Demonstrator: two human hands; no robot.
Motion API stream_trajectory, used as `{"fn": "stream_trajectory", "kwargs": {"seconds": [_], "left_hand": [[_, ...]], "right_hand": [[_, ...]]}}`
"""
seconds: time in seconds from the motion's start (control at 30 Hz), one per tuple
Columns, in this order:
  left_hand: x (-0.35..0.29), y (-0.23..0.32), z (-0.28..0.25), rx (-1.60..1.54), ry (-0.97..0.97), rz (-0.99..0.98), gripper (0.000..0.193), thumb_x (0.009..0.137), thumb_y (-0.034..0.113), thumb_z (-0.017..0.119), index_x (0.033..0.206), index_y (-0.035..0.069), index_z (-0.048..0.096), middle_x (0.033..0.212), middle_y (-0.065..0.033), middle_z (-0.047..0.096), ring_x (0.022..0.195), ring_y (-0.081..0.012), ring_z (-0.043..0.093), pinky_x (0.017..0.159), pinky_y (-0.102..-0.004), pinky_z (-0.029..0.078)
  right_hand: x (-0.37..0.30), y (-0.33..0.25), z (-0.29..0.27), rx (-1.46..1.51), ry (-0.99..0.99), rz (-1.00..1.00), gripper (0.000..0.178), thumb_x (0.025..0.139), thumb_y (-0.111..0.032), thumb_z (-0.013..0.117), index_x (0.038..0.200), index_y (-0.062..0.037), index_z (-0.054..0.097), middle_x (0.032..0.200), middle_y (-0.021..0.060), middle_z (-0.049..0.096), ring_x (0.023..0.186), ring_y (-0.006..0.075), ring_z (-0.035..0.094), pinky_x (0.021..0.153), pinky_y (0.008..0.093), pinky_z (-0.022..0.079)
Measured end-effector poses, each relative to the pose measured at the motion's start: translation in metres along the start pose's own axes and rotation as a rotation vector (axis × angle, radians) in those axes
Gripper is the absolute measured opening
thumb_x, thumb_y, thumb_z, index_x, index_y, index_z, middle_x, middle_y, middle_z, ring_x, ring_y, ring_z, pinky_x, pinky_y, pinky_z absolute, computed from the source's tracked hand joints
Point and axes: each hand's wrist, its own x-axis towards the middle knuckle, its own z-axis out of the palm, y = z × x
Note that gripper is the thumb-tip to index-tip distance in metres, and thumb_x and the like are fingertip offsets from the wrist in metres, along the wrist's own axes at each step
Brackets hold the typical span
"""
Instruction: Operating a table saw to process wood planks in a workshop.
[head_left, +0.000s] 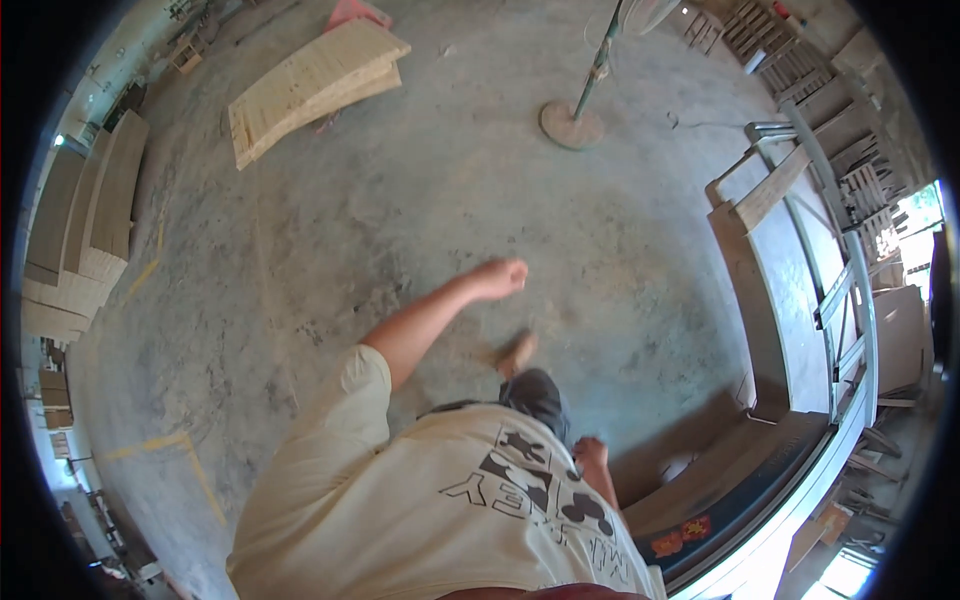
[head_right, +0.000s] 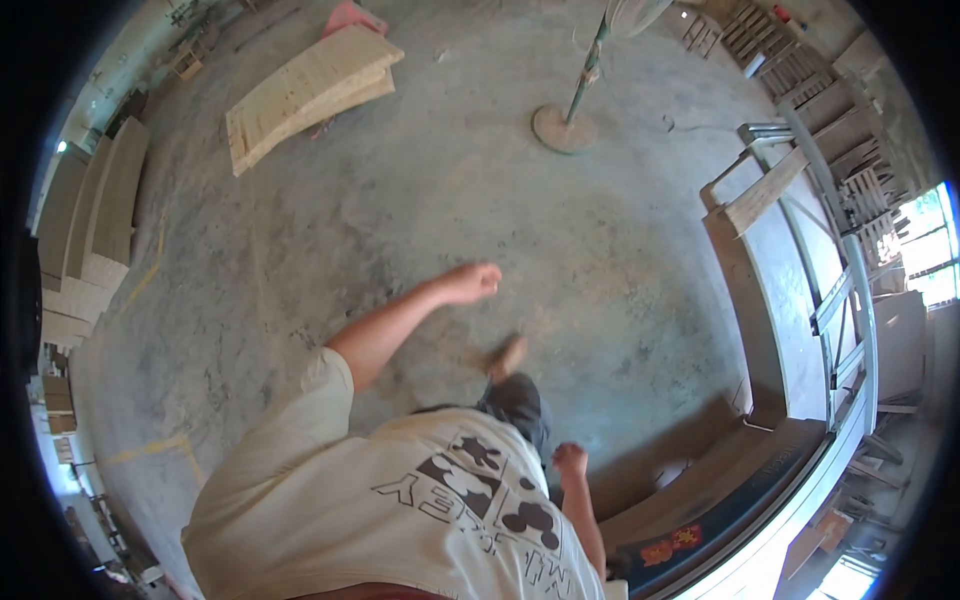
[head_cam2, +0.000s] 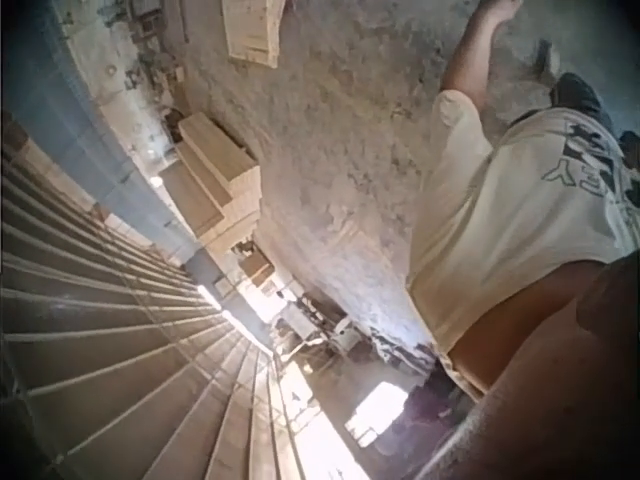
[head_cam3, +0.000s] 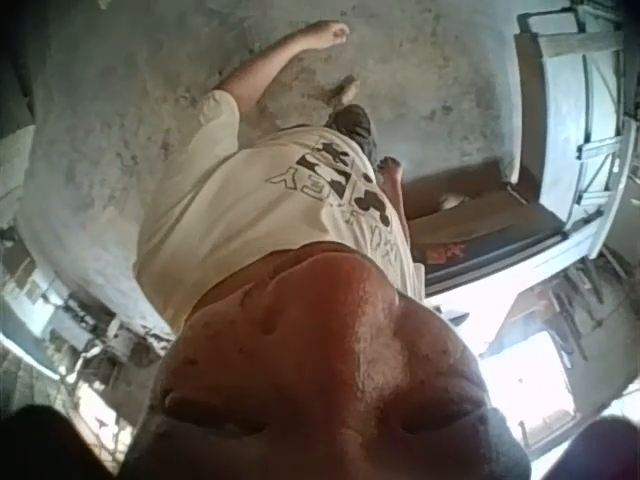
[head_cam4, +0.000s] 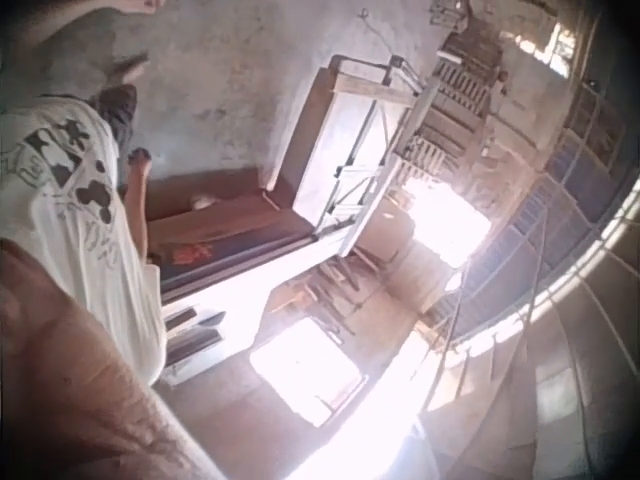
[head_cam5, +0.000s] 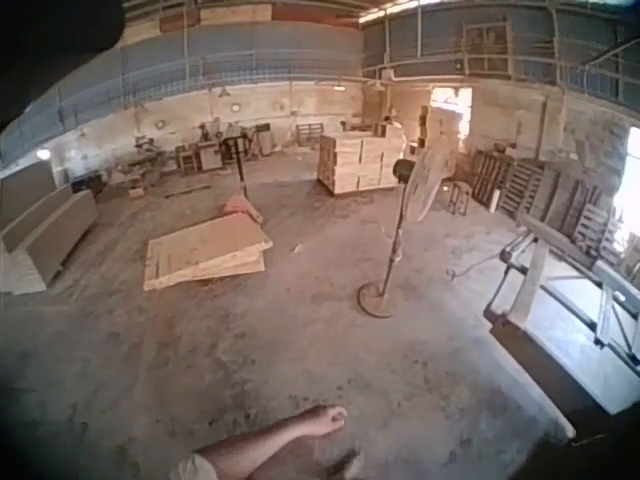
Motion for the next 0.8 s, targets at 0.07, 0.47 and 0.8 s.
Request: {"fn": "stream_trajectory", "kwargs": {"seconds": [0.07,0.47,0.8], "left_hand": [[0.015,-0.009,-0.041,-0.018,0.158,0.012,0.028,0.093,0.022,0.057,0.115,0.004,0.060,0.108,-0.0128,0.067,0.099,-0.0255,0.064,0.086,-0.0364,0.050],[-0.211,-0.225,-0.053,-0.558,0.174,-0.726,0.021,0.082,0.025,0.065,0.083,0.004,0.064,0.071,-0.0127,0.062,0.067,-0.0243,0.062,0.060,-0.0385,0.050],[0.173,-0.338,-0.285,0.654,-0.003,-0.128,0.033,0.089,0.035,0.059,0.086,0.002,0.061,0.089,-0.0189,0.064,0.087,-0.0356,0.062,0.078,-0.0433,0.049]], "right_hand": [[0.012,-0.143,0.067,0.003,0.351,0.140,0.016,0.088,-0.018,0.055,0.095,-0.0047,0.059,0.077,0.0097,0.060,0.059,0.0189,0.060,0.042,0.0291,0.043],[0.244,-0.506,0.183,-0.152,0.110,-0.140,0.027,0.093,-0.024,0.055,0.106,-0.0008,0.061,0.086,0.0059,0.064,0.070,0.0141,0.062,0.057,0.0267,0.048],[0.395,-0.708,0.305,-0.053,0.055,-0.125,0.034,0.095,-0.032,0.053,0.106,-0.0009,0.061,0.090,0.0074,0.064,0.074,0.0158,0.063,0.063,0.0300,0.051]]}}
